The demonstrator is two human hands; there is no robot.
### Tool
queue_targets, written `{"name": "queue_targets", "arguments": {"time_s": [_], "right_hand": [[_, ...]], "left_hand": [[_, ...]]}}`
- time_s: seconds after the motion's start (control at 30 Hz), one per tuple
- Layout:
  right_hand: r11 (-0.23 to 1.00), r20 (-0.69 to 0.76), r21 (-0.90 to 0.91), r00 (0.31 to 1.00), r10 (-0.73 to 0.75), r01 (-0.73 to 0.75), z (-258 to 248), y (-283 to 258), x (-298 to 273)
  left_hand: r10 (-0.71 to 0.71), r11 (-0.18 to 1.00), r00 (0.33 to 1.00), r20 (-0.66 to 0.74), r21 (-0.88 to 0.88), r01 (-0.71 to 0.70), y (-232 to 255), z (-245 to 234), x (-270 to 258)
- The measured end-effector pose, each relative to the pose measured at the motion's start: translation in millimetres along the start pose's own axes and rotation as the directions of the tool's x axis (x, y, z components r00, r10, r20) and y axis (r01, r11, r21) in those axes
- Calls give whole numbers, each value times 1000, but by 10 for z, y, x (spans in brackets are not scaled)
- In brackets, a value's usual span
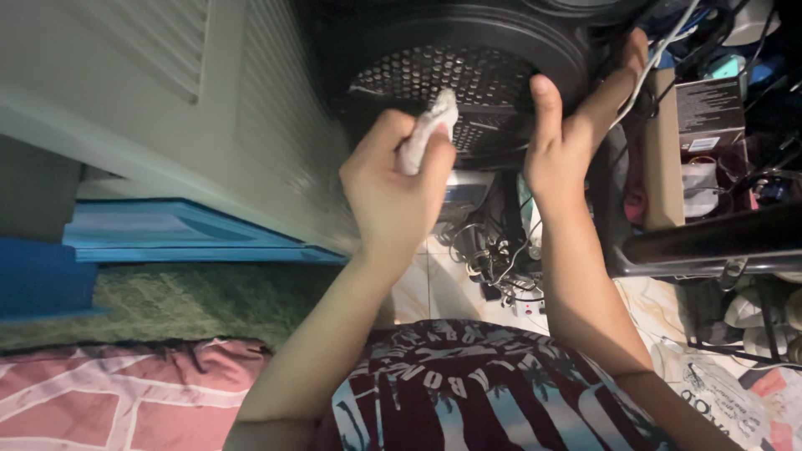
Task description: The person cleans a black speaker using a white cloth and a cotton swab. They wipe the speaker grille and use the swab to clean small crevices. The person is sitting on the floor during the task.
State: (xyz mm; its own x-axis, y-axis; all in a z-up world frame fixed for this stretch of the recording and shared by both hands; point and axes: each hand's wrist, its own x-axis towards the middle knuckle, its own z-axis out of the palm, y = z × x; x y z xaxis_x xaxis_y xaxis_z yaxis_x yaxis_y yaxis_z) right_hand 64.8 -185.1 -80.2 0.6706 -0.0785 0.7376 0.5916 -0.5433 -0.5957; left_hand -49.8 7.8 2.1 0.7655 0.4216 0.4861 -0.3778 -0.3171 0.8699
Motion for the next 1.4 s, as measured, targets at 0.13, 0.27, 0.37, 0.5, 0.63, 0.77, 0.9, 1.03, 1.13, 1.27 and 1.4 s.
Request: {"name": "queue_targets", "arguments": {"time_s": [0.13,0.27,0.37,0.5,0.63,0.77,0.9,1.03,1.13,1.27,1.4], "right_hand": [[1000,5,-2,1000,7,-7,3,13,-23],[1000,9,-31,1000,2,-2,0,45,-24],[998,13,-66,1000,22,-21,14,36,0],[999,18,-36,999,31,-31,14,43,15],[1000,17,-25,1000,17,-17,38,90,24],[999,16,43,1000,3,-4,56,111,8],[1000,17,-13,1000,-4,5,57,73,-2],[1000,15,-22,1000,-2,2,14,22,-12],[1000,8,-15,1000,-12,13,11,-5,-36],[997,-8,-78,1000,-7,7,55,34,3],[999,7,-34,1000,-3,3,18,87,-64]], "left_hand": [[182,968,983,-20,177,-176,-34,76,89],[146,974,989,-6,177,-143,-90,78,121],[217,952,976,-5,224,-211,-134,106,189],[246,921,969,-4,312,-232,-174,243,278],[223,946,973,-55,253,-203,-187,358,367],[-238,926,971,2,-303,227,-160,390,327],[-526,584,832,174,-638,503,-177,369,294],[-603,234,658,451,-689,686,-246,235,291],[-567,312,699,435,-672,672,-245,150,179],[-477,635,850,222,-582,508,-193,74,74],[-154,988,984,85,20,153,-165,-50,19]]}}
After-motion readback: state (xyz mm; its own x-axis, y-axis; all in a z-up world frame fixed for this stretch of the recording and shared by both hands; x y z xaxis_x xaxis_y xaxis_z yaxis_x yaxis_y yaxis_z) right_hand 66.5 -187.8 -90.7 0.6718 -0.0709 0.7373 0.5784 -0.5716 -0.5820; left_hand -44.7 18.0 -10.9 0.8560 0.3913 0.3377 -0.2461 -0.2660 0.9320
